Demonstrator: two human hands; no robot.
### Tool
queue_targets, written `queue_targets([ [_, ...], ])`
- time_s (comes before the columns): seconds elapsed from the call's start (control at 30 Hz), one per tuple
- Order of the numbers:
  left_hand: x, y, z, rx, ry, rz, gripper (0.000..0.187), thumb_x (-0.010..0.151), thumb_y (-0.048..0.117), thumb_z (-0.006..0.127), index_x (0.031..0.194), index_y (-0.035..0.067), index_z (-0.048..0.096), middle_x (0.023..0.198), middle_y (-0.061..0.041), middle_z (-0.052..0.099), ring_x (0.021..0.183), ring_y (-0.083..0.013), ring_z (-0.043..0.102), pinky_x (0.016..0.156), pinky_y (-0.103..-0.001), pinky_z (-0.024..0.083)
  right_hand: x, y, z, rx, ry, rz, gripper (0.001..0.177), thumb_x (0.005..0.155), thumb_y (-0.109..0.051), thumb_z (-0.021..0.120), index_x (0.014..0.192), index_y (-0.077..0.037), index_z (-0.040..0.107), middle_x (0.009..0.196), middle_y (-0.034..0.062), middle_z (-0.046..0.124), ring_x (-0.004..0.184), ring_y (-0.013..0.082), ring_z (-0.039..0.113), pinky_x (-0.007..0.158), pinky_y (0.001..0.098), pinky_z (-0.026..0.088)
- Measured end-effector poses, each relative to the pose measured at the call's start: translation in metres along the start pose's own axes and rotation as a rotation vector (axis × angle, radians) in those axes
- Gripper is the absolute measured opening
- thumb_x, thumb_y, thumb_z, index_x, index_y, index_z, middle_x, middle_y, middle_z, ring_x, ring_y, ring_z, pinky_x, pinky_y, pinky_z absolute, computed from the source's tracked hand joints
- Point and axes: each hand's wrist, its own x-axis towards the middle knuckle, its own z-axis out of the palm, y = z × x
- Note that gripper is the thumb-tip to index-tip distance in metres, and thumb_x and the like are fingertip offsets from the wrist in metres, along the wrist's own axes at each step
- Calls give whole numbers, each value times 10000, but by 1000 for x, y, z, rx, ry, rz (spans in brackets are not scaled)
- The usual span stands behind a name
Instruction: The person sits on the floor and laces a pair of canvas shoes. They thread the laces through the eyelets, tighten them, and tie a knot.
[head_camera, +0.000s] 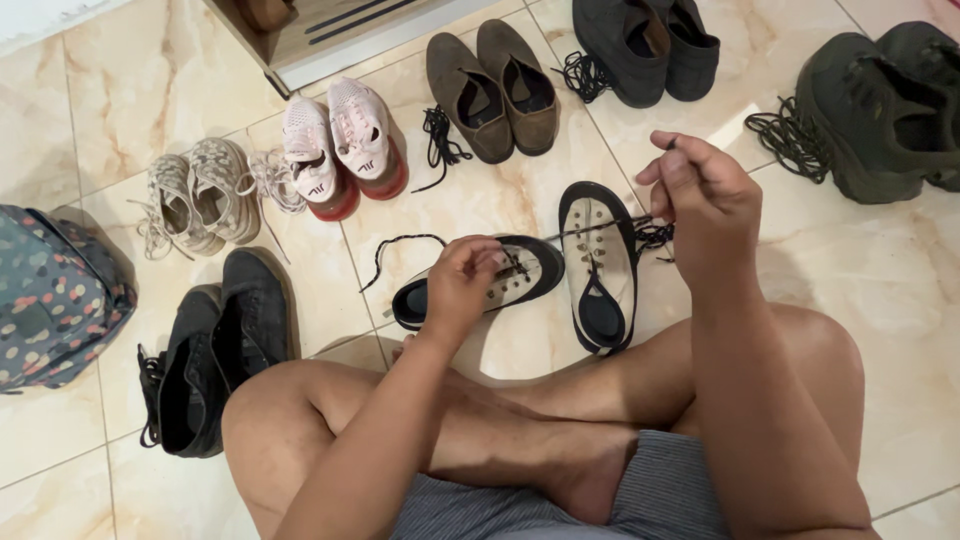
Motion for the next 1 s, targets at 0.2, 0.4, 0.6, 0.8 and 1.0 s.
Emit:
queue_targets([
  [0.2,-11,-12,5,241,-107,166,178,892,98,726,1063,48,718,1058,-130,710,929,-272,709,827,-372,572,-3,9,10,-95,-28,17,193,1097,-73,611,1242,36,676,970,56,715,719,34,535,645,181,440],
  [0.4,-18,-17,14,665,-179,95,247,785,207,758,1006,97,742,982,-123,723,970,-340,670,857,-497,479,-10,32,27,-502,-113,-5,133,989,-97,696,1103,-75,761,977,36,739,756,96,645,662,237,510],
  [0.6,-25,-20,17,809,-170,-63,253,866,303,669,1017,121,757,1038,-99,726,1033,-308,660,887,-507,456,-24,100,66,-883,-402,-97,115,905,-197,724,963,-117,785,975,125,725,906,342,680,792,438,536],
  [0.8,-32,-27,26,826,-155,-101,301,904,267,588,1115,99,722,1187,-108,689,1170,-332,583,924,-545,432,-38,146,80,-904,-421,-122,92,896,-142,708,955,-87,753,1003,125,726,1000,347,656,838,448,539],
  [1.0,-29,-18,25,943,14,69,404,836,250,635,1216,129,701,1219,-135,619,1139,-337,533,914,-518,395,-43,153,80,-959,-446,-111,94,881,-122,707,955,-84,749,1031,97,733,1041,328,650,851,431,545],
])
